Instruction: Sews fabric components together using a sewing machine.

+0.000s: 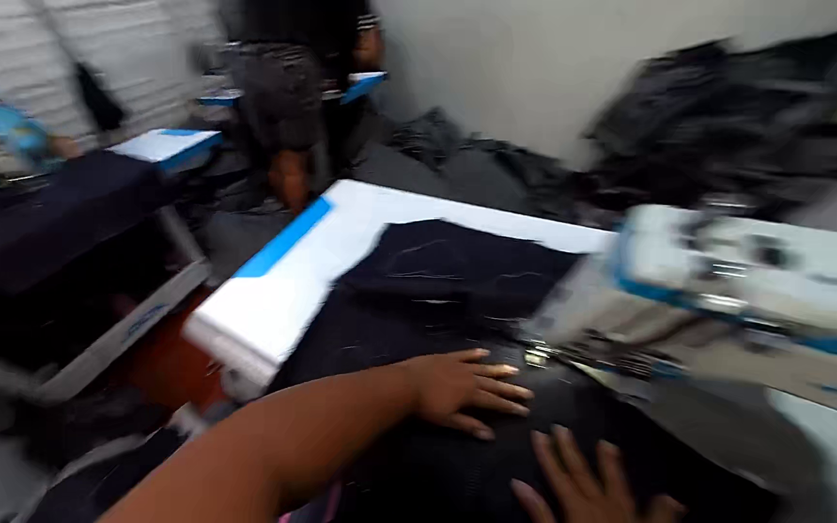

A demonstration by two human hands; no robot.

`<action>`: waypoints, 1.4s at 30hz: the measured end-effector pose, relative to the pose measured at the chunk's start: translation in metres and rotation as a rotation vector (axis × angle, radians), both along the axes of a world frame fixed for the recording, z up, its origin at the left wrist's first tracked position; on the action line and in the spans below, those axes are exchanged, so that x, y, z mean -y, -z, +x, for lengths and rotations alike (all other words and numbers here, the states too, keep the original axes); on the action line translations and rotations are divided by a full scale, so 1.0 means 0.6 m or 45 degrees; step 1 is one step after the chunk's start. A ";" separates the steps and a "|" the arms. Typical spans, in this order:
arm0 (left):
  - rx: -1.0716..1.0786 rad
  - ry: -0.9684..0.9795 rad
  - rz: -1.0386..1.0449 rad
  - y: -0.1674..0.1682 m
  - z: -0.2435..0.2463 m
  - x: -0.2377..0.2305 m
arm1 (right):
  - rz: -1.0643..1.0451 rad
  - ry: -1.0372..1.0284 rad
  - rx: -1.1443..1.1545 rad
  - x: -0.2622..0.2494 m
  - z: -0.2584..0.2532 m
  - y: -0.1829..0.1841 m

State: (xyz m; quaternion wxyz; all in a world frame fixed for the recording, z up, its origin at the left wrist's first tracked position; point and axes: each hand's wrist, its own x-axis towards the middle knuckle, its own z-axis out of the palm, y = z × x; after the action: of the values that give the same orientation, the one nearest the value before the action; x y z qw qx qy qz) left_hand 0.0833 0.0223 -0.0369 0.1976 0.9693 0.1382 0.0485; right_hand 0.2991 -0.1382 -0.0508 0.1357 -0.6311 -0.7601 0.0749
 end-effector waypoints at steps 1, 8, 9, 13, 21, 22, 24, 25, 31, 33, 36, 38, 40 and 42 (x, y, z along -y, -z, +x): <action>-0.032 -0.014 -0.021 -0.001 -0.001 -0.005 | 0.043 0.027 -0.029 -0.008 0.001 0.006; -0.342 -0.589 -0.098 -0.012 0.033 -0.018 | -0.257 -0.221 -0.131 -0.190 0.106 -0.017; -0.377 -0.658 -0.100 -0.015 0.041 -0.015 | -0.237 -0.266 -0.150 -0.210 0.114 -0.019; -0.457 -0.818 -0.102 -0.018 0.068 -0.011 | -0.390 -0.277 -0.089 -0.248 0.129 -0.048; -0.554 -0.831 -0.134 -0.037 0.085 -0.002 | -0.520 -0.195 -0.087 -0.223 0.112 -0.080; -0.549 -0.823 -0.139 -0.037 0.082 -0.001 | -0.492 -0.216 -0.130 -0.201 0.100 -0.074; -0.545 -0.821 -0.150 -0.040 0.079 0.001 | -0.459 -0.217 -0.182 -0.155 0.072 -0.058; -0.551 -0.823 -0.155 -0.041 0.079 0.002 | -0.442 -0.189 -0.188 -0.135 0.060 -0.048; -0.589 -0.847 -0.160 -0.042 0.089 0.002 | -0.405 -0.107 -0.189 -0.123 0.062 -0.034; -0.596 -0.858 -0.157 -0.043 0.092 0.004 | -0.446 -0.146 -0.180 -0.131 0.071 -0.042; -0.604 -0.904 -0.143 -0.043 0.101 0.000 | -0.460 -0.176 -0.136 -0.147 0.083 -0.044; -0.612 -0.933 -0.142 -0.045 0.111 -0.013 | -0.459 -0.185 -0.114 -0.168 0.094 -0.044; -0.596 -0.952 -0.140 -0.045 0.118 -0.026 | -0.470 -0.185 -0.077 -0.190 0.103 -0.045; -0.586 -0.965 -0.134 -0.043 0.123 -0.039 | -0.503 -0.151 -0.086 -0.205 0.108 -0.052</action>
State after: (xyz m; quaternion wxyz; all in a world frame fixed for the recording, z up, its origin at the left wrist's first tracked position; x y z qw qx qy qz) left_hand 0.1573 0.0456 -0.0111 0.1790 0.8244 0.5263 -0.1064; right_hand 0.3639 -0.0150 -0.0199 0.0302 -0.5968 -0.7613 0.2515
